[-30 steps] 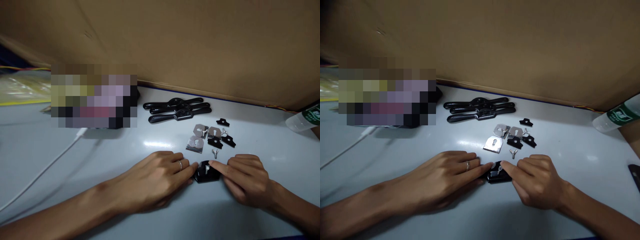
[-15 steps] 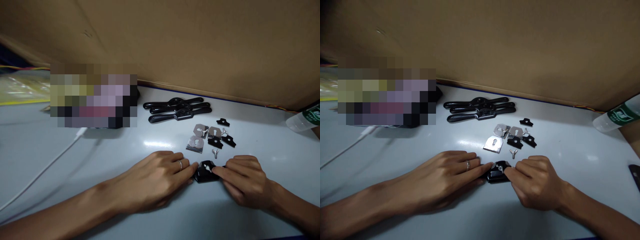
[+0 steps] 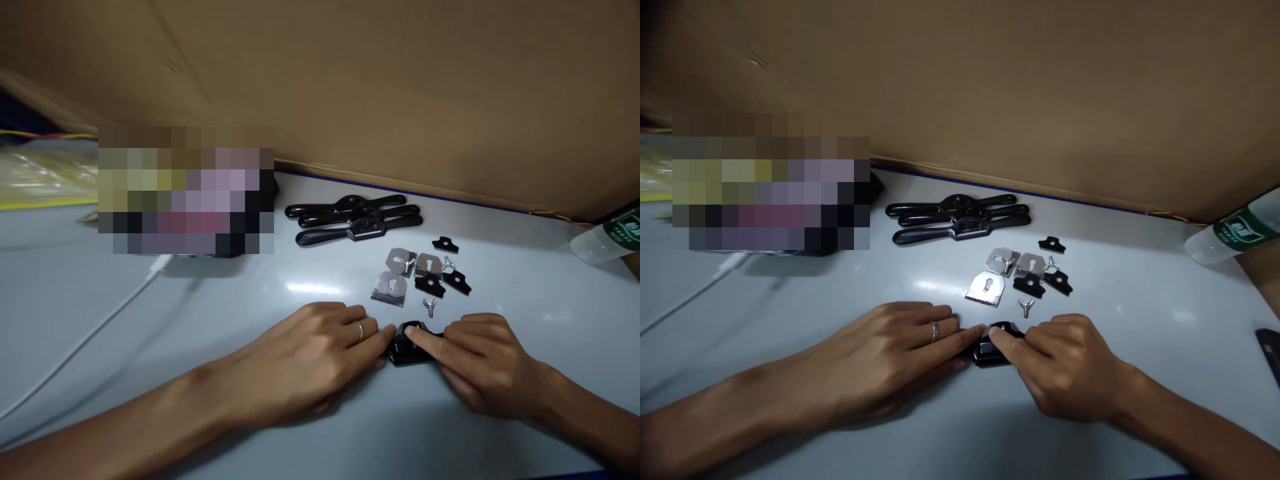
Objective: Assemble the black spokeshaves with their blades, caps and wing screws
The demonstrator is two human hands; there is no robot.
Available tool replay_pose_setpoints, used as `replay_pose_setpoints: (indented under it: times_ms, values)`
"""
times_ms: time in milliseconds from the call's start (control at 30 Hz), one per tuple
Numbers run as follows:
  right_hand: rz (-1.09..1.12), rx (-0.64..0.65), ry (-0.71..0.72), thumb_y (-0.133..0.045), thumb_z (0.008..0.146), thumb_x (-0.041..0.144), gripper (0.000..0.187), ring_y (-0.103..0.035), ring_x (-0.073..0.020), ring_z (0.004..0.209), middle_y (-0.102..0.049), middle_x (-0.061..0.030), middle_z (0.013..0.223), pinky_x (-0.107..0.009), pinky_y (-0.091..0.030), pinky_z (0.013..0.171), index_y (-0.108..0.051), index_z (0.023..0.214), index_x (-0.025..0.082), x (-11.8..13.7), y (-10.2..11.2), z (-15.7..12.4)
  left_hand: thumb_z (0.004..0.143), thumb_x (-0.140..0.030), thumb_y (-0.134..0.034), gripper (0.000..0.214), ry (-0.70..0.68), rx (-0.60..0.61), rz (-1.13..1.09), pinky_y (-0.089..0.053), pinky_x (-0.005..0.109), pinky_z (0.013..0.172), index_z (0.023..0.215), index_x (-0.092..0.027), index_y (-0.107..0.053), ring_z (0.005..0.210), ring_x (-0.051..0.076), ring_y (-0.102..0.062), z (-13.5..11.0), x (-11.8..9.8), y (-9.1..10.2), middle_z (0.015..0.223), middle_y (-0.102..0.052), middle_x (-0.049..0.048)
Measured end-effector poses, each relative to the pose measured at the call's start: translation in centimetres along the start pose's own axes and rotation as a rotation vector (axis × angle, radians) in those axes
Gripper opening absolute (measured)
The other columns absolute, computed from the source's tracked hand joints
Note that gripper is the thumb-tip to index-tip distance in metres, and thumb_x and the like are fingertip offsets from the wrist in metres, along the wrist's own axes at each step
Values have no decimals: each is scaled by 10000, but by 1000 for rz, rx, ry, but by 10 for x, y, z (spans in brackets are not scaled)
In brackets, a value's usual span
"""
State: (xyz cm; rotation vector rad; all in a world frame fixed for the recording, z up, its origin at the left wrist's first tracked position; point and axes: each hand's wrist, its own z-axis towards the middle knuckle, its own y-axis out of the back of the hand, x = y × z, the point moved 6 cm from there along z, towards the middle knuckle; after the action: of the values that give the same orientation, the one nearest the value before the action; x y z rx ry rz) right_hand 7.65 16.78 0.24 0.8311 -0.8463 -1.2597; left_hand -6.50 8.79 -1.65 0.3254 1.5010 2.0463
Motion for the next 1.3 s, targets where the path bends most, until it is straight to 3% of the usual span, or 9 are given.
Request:
replay_pose_setpoints:
  times_ms: [433, 967, 1133, 1300]
  values:
    - [17, -90, -60, -485, 885, -19, 250, -462, -114, 464, -570, 18, 556, -275, -395, 457, -711, 924, 83, -4, 7, 2, 1010, -139, -444, 212, 1, -4, -10, -415, 337, 560, 1160, -90, -584, 646, 184, -541, -1, 0, -3, 763, -628, 17]
    - [39, -84, -56, -463, 862, -35, 327, -437, -101, 469, -542, 20, 542, -267, -363, 472, -668, 687, 151, -2, 6, 3, 975, -121, -473, 216, -5, -8, 7, -444, 335, 573, 1159, -92, -583, 667, 188, -580, -2, 0, -2, 775, -653, 25]
    - [15, -46, -28, -464, 887, -9, 314, -423, -104, 471, -535, 31, 540, -266, -375, 486, -684, 741, 162, -1, 5, 3, 977, -126, -480, 210, -2, 3, 2, -442, 333, 567, 1158, -95, -582, 658, 185, -576, -2, 0, -2, 772, -649, 22]
    - [-16, 11, 18, -461, 953, 48, 271, -404, -113, 463, -511, 45, 546, -276, -335, 449, -717, 979, 130, 1, 0, 1, 972, -127, -491, 232, -2, 4, -5, -452, 332, 566, 1184, -84, -577, 668, 188, -572, -3, 1, -3, 780, -643, 21]
